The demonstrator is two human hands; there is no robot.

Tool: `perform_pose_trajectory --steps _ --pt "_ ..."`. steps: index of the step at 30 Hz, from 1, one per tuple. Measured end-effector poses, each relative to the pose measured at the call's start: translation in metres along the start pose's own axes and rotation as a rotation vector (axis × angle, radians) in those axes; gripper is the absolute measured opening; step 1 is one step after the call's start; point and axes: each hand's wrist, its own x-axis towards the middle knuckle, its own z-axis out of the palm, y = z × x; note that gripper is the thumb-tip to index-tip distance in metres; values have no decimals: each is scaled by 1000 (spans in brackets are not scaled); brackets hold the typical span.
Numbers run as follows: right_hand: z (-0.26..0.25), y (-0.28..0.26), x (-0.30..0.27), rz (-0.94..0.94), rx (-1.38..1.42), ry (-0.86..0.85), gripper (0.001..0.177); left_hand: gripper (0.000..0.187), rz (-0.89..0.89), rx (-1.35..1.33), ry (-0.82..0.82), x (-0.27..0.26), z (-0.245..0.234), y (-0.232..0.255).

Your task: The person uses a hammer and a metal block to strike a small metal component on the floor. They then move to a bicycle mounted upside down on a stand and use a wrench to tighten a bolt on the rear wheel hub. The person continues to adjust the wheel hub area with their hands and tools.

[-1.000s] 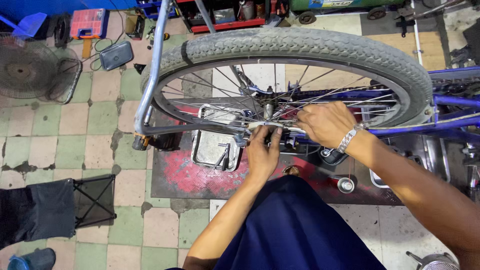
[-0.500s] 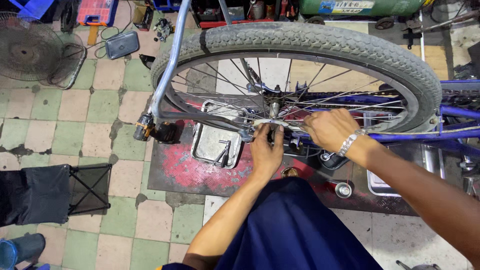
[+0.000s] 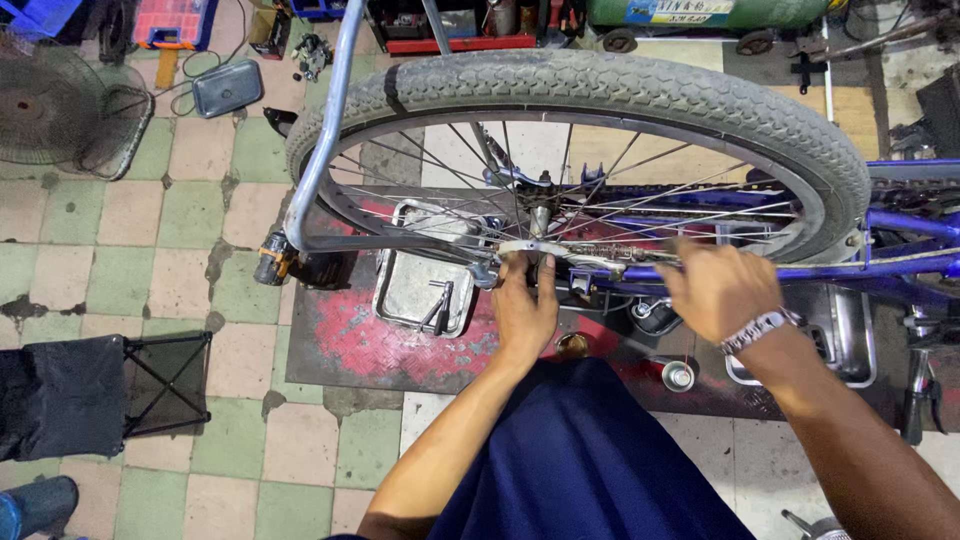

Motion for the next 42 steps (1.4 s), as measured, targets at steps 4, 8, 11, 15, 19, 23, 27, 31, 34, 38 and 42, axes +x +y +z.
perform_pose_trajectory --steps 4,8,11,15,19,23,27,31,34,38,42 --pt "22 26 -4 -37 24 191 28 21 -18 1 3 0 2 -3" --pt "37 41 -2 -176 138 375 24 21 -59 -20 5 -3 6 -6" --pt "41 45 -1 -291 141 435 21 22 -38 -24 42 -3 9 -8" --pt "34 41 -1 -277 199 456 21 27 -32 -60 65 -4 12 -5" --pt "31 22 -11 -21 367 314 33 27 -89 -30 -15 -3 3 -4" --pt "55 12 -11 85 1515 -63 36 34 -225 76 -230 -12 -21 -10" --pt "67 6 -18 97 2185 -347 46 34 -238 218 -455 -26 -54 -28" --pt "56 -14 -26 138 2185 -413 56 25 -376 106 -727 -33 -86 -15" --pt "51 -23 -28 56 2344 -519 68 24 -316 34 -505 -37 -83 26" --pt "60 -29 -30 1 2343 -565 74 21 -107 -78 -471 -26 -67 53" --pt "90 -21 -28 73 2185 -378 60 23 -226 -223 -566 -20 -49 21"
